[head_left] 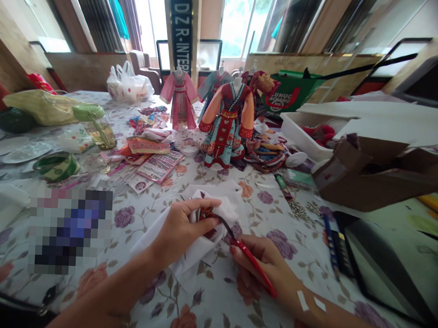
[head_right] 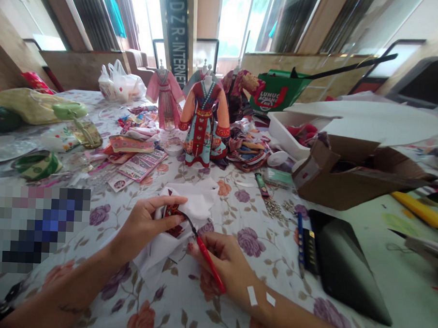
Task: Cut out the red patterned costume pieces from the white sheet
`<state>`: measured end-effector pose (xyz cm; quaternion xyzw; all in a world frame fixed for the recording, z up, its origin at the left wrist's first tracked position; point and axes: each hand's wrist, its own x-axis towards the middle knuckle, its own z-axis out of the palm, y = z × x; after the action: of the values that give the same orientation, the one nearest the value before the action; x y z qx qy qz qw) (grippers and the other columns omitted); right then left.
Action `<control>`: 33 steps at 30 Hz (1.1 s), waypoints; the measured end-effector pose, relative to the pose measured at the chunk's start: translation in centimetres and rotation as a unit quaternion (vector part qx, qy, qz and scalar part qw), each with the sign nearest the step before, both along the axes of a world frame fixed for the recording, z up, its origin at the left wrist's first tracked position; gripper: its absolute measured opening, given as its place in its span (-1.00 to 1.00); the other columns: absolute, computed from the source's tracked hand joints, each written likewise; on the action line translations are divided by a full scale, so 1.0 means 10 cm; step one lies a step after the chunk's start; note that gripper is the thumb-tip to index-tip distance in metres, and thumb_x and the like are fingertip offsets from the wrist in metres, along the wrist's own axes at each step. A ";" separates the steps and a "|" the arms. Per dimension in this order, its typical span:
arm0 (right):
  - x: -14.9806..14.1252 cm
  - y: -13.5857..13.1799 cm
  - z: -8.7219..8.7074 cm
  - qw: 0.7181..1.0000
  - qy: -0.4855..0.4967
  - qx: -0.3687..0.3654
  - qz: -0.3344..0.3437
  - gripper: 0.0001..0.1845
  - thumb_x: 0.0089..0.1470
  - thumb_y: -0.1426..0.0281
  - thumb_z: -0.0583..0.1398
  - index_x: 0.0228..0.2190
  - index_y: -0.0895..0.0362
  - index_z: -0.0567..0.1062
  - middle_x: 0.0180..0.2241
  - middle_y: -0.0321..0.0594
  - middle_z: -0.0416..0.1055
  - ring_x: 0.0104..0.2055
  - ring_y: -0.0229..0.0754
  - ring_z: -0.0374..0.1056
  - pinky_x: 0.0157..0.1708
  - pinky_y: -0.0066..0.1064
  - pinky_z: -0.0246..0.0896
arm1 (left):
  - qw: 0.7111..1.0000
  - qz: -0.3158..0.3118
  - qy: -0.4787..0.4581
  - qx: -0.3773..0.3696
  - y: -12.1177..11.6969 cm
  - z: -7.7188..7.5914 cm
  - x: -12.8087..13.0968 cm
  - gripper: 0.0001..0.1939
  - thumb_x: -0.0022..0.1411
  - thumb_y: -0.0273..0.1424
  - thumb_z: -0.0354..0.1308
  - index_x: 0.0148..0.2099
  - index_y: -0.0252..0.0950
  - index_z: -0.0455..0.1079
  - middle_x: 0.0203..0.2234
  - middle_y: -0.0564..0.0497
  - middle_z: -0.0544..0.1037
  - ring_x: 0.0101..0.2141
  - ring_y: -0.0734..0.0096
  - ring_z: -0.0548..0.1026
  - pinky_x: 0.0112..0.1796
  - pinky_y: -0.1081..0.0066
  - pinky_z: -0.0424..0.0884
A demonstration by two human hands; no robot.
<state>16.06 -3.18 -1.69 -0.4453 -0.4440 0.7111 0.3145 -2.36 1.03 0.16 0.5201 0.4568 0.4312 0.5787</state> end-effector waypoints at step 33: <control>0.01 0.00 -0.03 1.000 0.012 -0.002 0.000 -0.56 -0.09 0.11 0.32 -0.62 0.12 0.26 -0.83 -0.47 0.17 -0.80 -0.37 0.13 -0.77 -0.53 0.10 | 1.000 -0.008 0.006 -0.006 0.00 0.01 0.00 -0.65 -0.01 -0.41 0.32 -0.10 -0.24 0.55 -0.38 0.07 0.58 -0.39 0.50 0.47 -0.31 0.50 0.43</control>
<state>16.14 -3.18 -2.00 -0.4372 -0.4386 0.7174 0.3192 -2.32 1.01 0.29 0.5230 0.4590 0.4207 0.5821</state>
